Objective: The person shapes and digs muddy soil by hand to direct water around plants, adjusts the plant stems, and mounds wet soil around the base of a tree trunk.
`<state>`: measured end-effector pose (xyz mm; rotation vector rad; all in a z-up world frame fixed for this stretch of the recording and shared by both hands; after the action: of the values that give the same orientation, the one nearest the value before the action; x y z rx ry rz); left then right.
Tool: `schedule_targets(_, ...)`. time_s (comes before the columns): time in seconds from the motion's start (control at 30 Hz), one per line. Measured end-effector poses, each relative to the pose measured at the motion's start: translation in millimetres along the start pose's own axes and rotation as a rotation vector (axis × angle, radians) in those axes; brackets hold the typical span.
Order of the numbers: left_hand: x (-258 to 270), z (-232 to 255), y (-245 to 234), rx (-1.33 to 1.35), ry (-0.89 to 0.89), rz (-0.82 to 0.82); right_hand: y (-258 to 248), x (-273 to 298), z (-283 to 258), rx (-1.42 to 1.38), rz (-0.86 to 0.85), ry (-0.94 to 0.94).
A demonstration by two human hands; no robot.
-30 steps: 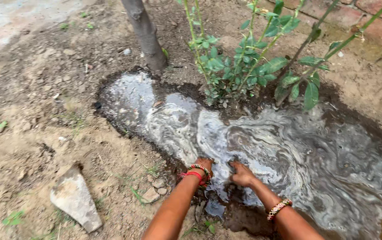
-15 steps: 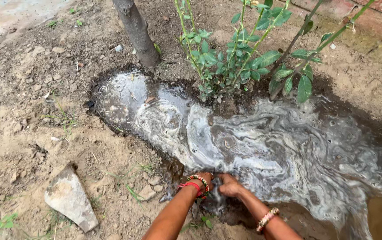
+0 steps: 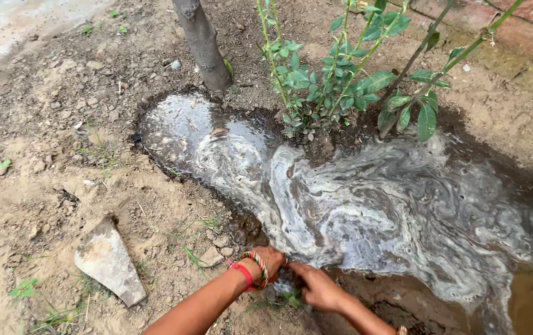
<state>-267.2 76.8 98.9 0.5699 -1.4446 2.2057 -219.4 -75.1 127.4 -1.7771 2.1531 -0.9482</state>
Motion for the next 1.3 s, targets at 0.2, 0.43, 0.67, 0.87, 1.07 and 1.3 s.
schedule_targets(0.2, 12.9, -4.0, 3.5, -0.115, 0.034, 0.148, 5.0, -9.0, -23.5, 0.316, -0.054, -0.127)
schedule_targets(0.43, -26.0, -52.4, -83.7, -0.016, -0.171, 0.256, -62.1, -93.3, -15.8, 0.195, -0.158, 0.309)
schedule_targets(0.67, -58.3, -151.9, -109.2, 0.019, -0.51, 0.045, -52.5, -200.5, 55.3, -0.089, 0.001, 0.37)
schedule_targets(0.87, -74.6, -163.6, -105.5, 0.156, -0.519, 0.067, -28.3, -256.7, 84.5, -0.164, 0.074, 0.328)
schedule_targets(1.07, -80.8, -188.4, -93.5, 0.038, -0.484, 0.009, 14.1, -269.7, 84.9, -0.872, 0.085, 0.587)
schedule_targets(1.3, -8.8, -250.7, -95.3, -0.095, -0.491, 0.138, 30.5, -280.7, -16.3, -0.901, 0.04, 0.403)
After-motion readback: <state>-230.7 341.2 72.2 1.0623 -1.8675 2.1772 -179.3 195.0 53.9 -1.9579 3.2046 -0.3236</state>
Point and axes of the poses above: each hand's wrist, its own x-axis away from the middle knuckle, its own y-axis out of the palm, z = x × y, the point moved 6 cm from there along -x, towards the middle knuckle, and after that the axes turned 1 degree about -z, right-handed, at the moved point
